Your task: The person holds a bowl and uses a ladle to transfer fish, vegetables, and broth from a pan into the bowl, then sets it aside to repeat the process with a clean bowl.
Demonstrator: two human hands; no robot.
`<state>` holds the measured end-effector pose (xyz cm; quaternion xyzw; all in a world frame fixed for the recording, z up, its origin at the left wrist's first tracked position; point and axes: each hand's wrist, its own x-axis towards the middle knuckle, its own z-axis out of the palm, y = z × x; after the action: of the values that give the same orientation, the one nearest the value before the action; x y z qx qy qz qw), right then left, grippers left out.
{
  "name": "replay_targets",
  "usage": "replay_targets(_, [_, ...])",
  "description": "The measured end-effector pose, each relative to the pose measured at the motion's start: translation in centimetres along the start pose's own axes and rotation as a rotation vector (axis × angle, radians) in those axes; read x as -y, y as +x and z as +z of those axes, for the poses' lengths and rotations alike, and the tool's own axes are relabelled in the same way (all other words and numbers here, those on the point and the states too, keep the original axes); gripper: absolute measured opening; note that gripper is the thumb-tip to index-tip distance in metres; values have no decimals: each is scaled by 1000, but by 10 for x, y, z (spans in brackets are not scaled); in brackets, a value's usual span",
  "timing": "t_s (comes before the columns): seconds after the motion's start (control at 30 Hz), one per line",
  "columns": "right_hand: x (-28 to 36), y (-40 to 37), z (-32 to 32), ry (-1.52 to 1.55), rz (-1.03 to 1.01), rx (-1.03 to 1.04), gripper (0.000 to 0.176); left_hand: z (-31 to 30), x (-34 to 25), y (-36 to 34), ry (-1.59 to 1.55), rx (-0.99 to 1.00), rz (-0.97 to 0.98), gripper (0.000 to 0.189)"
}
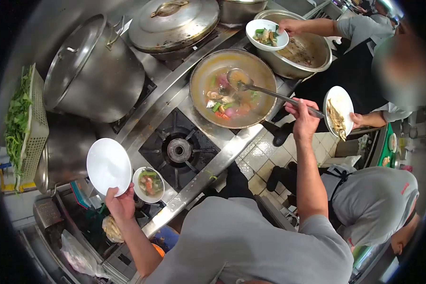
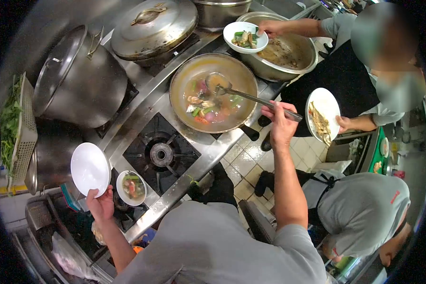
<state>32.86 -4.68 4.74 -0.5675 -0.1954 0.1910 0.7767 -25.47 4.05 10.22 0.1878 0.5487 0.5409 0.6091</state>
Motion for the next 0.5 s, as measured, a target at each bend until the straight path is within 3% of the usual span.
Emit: replay_targets(0.5, [108, 31, 10, -82, -48, 128, 15, 12, 12, -3, -64, 1, -59, 59])
